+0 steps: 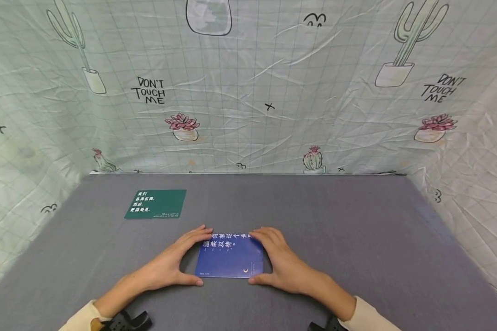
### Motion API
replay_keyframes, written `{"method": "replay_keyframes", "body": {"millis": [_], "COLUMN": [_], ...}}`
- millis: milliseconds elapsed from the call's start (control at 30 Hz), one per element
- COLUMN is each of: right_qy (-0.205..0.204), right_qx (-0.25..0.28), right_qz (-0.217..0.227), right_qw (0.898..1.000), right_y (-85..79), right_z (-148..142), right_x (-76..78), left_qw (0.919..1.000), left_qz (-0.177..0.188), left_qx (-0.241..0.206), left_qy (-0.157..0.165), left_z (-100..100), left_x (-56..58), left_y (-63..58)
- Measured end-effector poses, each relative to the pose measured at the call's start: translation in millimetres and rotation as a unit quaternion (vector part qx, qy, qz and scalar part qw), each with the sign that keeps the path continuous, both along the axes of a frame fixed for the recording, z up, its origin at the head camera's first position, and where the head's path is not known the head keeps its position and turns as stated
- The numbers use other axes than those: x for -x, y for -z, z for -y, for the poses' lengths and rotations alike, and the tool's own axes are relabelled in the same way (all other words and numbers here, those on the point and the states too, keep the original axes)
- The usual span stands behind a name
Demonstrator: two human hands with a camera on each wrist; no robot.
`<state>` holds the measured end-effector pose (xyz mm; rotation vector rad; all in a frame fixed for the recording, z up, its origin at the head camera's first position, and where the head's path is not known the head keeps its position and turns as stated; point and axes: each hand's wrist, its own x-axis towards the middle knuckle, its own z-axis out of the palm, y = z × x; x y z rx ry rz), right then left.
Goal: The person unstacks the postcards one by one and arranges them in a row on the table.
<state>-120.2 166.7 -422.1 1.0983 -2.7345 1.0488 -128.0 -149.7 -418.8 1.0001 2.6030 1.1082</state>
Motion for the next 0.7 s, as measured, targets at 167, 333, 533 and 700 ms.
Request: {"method": "replay_keyframes", "body": {"millis": [167,333,533,700], "right_qy": [-0.004,-0.007,-0.009,-0.007], "right_qx": [0.001,0.009,0.016,0.015], "right_qz": [-0.021,-0.042,-0.044,-0.038], "right_qw": [1.0,0.999,0.999,0.999], "right_y": [-0.9,-1.5,-3.7,-5.5], "right_z": [-0.3,-0.9,-3.0,-4.2], "right_x": [-0.5,0.4,1.1,0.7], "left_qw": [1.0,0.9999,0.9999,0.9995], "left_qz": [-0.006,-0.014,-0.012,-0.026], "left_qx": [-0.001,-0.003,-0.005,-0.004], "left_qy": [-0.003,-0.005,-0.01,-0.017], "left_z": [-0.7,-0.9,-0.5,-1.2], "left_x": [0.0,0.1,-0.4,-1.3], "left_y": [-0.5,-1.0,-2.5,-4.3]}}
